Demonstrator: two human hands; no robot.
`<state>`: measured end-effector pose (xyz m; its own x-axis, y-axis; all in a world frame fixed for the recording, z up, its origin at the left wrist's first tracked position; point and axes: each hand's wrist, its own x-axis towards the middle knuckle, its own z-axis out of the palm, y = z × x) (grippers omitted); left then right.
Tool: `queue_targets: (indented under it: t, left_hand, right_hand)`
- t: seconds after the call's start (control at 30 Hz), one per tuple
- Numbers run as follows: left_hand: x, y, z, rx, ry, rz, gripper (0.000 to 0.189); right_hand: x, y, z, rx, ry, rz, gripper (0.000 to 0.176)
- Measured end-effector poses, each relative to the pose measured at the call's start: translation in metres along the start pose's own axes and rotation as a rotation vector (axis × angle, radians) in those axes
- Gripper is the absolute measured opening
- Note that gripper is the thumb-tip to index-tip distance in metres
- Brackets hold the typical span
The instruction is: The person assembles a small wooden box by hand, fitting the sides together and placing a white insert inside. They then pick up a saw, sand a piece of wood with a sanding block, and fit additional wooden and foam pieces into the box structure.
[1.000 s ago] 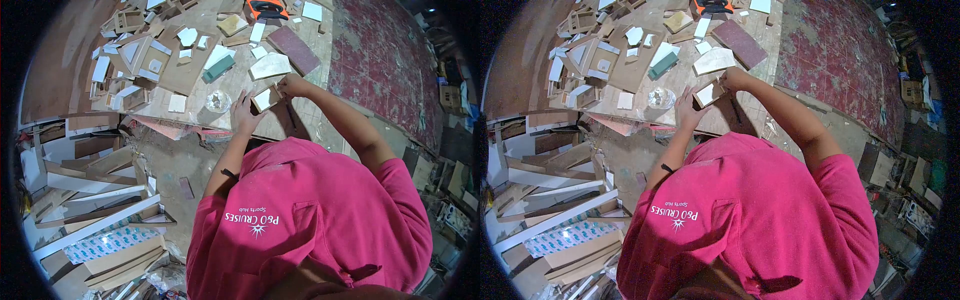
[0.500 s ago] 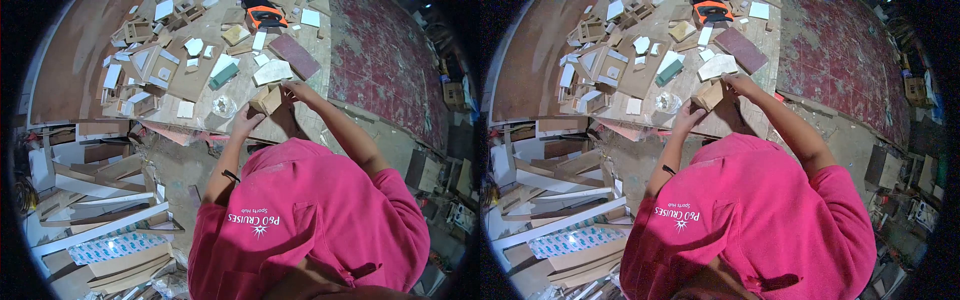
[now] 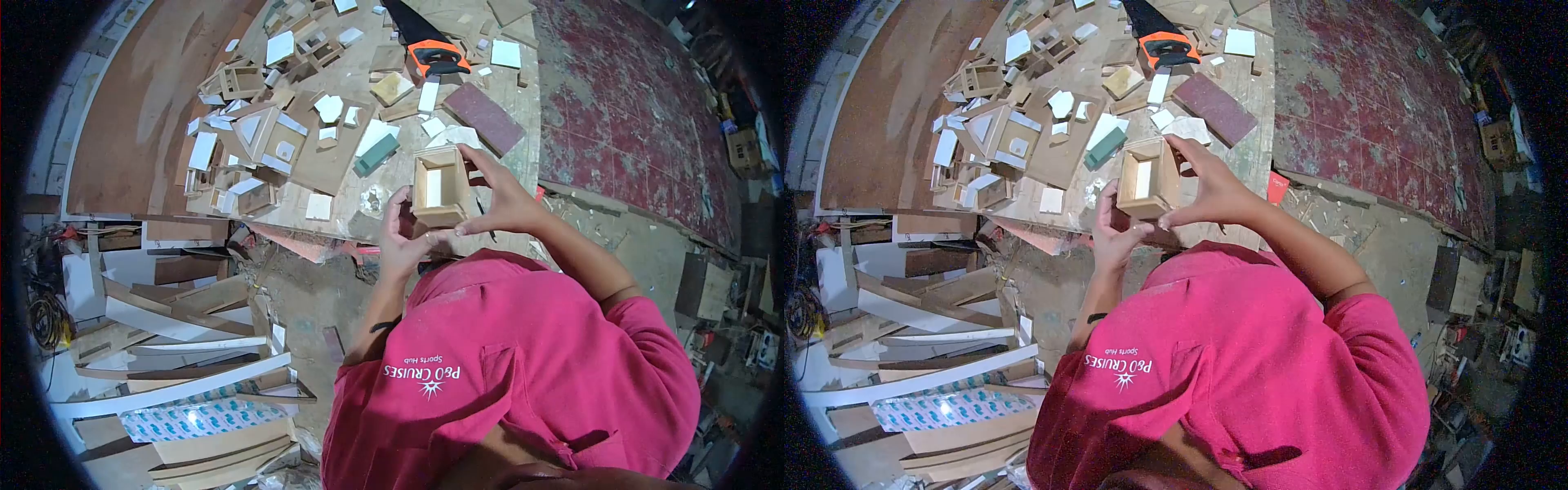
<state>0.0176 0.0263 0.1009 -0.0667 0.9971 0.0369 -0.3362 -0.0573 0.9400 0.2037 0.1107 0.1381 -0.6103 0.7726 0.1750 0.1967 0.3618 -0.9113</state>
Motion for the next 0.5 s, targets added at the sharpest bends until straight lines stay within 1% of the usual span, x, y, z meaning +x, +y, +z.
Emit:
queue_targets:
  t: [0.03,0.1,0.13,0.17,0.23,0.27,0.3,0.37,0.4,0.43,0.47,0.5]
  left_hand:
    - [0.002,0.004,-0.003,0.000,0.001,0.003,0.097]
    - [0.009,0.010,-0.006,0.569,-0.063,0.332,0.115]
    - [0.013,0.004,-0.010,0.578,-0.107,0.268,0.129]
    - [0.014,-0.006,-0.017,0.577,-0.101,0.263,0.129]
    - [0.015,-0.027,-0.029,0.799,-0.186,0.189,0.129]
    - [0.015,-0.036,-0.033,0.861,-0.175,0.151,0.127]
    - [0.014,-0.046,-0.037,0.859,-0.175,0.144,0.127]
    - [0.012,-0.072,-0.043,1.182,-0.135,0.156,0.124]
    - [0.011,-0.083,-0.046,1.208,-0.145,0.116,0.118]
    - [0.009,-0.091,-0.044,1.205,-0.146,0.111,0.118]
    - [0.008,-0.099,-0.043,1.273,-0.146,0.040,0.117]
    - [0.007,-0.104,-0.042,1.340,-0.146,-0.033,0.117]
  right_hand:
    - [0.000,0.000,-0.003,-0.001,-0.001,-0.002,0.112]
    - [-0.003,0.001,-0.007,0.061,-0.097,-0.081,0.110]
    - [-0.004,0.006,-0.006,0.063,-0.104,-0.078,0.110]
    - [-0.005,0.017,-0.004,0.047,-0.132,-0.089,0.111]
    - [-0.008,0.044,0.003,0.034,-0.163,-0.092,0.111]
    - [-0.010,0.061,0.008,-0.070,-0.184,-0.090,0.111]
    - [-0.012,0.080,0.014,-0.172,-0.205,-0.088,0.111]
    - [-0.015,0.114,0.027,-0.186,-0.216,-0.090,0.110]
    - [-0.017,0.124,0.031,-0.338,-0.250,-0.068,0.111]
    - [-0.018,0.132,0.034,-0.490,-0.282,-0.047,0.112]
    - [-0.019,0.141,0.037,-0.533,-0.317,-0.020,0.116]
    - [-0.022,0.143,0.038,-0.532,-0.321,-0.017,0.116]
